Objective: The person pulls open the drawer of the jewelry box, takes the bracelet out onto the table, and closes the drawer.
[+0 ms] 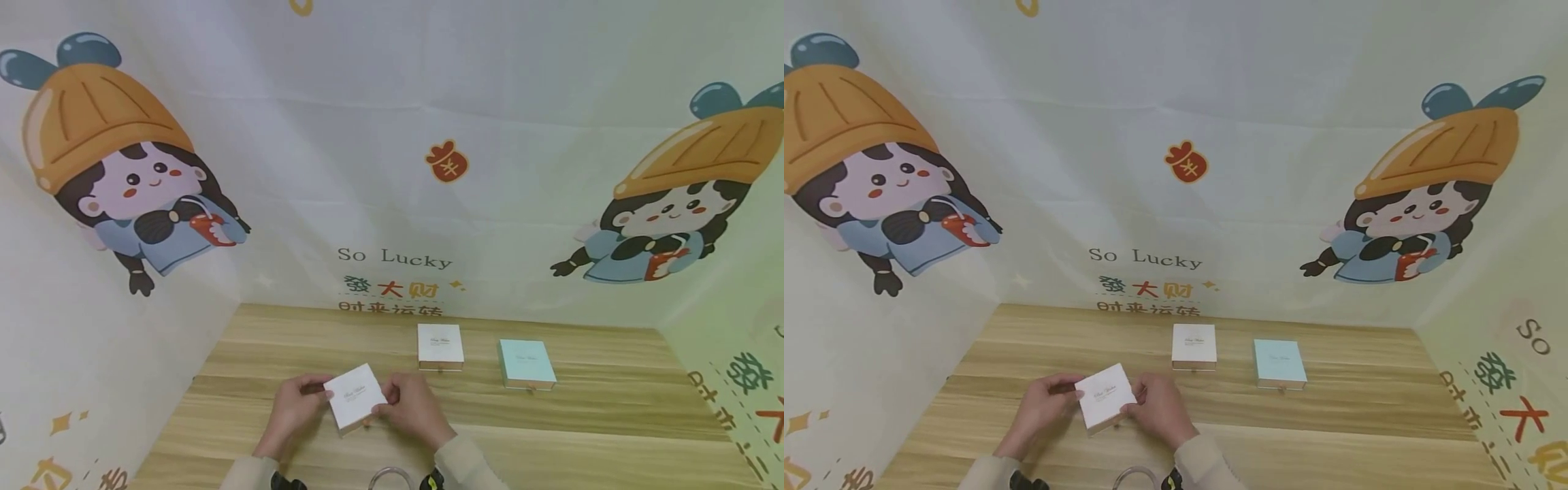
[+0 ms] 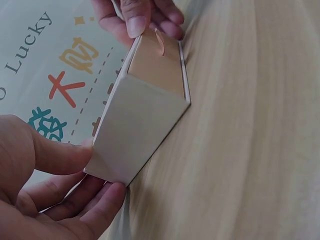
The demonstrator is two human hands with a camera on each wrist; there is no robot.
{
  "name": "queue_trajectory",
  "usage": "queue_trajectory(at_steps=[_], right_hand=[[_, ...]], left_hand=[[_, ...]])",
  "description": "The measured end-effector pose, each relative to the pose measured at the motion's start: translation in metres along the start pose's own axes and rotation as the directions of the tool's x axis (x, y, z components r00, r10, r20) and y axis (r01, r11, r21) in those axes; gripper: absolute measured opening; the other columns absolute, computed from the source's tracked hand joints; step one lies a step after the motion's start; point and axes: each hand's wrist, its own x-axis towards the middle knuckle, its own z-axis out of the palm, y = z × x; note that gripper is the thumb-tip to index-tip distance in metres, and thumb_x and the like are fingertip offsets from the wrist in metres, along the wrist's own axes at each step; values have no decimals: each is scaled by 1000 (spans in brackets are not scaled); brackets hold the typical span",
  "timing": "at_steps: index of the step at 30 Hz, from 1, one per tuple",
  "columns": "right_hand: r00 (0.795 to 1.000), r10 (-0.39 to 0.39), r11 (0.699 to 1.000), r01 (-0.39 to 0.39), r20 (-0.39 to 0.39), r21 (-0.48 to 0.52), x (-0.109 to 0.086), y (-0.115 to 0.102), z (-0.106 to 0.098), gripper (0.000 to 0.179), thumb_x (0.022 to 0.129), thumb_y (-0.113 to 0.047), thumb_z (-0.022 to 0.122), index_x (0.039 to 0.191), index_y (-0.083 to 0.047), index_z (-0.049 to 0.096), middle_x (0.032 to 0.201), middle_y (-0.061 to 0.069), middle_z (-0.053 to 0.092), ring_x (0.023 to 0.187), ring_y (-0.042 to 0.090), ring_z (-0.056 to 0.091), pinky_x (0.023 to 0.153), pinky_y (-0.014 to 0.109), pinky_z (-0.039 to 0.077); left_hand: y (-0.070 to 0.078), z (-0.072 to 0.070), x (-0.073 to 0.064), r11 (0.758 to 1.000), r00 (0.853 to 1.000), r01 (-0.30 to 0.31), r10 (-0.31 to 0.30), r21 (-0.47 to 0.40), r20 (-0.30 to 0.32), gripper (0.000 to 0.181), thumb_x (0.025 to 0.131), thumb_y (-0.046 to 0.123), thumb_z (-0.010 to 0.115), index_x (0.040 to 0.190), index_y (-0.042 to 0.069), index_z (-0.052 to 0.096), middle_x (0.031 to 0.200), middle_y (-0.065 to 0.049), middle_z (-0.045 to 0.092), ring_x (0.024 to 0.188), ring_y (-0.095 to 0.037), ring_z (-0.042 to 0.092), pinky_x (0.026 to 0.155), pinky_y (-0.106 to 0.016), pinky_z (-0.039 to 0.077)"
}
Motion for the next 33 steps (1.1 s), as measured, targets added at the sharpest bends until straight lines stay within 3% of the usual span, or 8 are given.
queue_trajectory(at_steps=[7,13,20,26,33], right_hand=[[999,9,1000,-10,-43,-21,-9,-6,11,20,79,-9,86,79,-6,67,71,-3,60,64,3,50,58,18,46],[996,20,999,-23,-82,-38,-16,-14,22,18,79,-6,84,81,-3,66,71,-1,62,64,4,52,58,17,48],[989,43,995,-56,-140,-88,-24,-31,35,21,81,-5,81,75,-3,61,63,-1,56,55,6,47,49,18,41],[985,82,989,-99,-151,-110,-27,-37,39,20,84,-6,79,79,-5,60,64,-4,52,54,7,49,48,20,41],[985,56,989,-76,-162,-123,-28,-35,40,20,83,-5,79,77,-5,59,64,-4,50,54,6,47,47,19,38]], left_hand=[[1,-1,9,999,999,32,-31,-31,31,29,91,4,68,119,4,73,125,-22,70,118,-38,64,101,-53,51],[3,-1,16,1000,999,15,-14,-25,43,28,92,3,66,119,3,74,128,-24,69,121,-41,63,101,-52,53],[4,0,24,999,998,-5,7,-33,55,28,95,3,62,119,4,75,128,-22,69,122,-38,63,100,-49,55],[4,2,25,999,998,13,-10,-53,62,29,95,2,60,120,4,75,129,-21,69,123,-36,63,102,-50,52],[2,3,25,998,998,1,3,-70,69,28,95,-1,60,119,2,74,127,-22,70,119,-33,65,97,-44,55]])
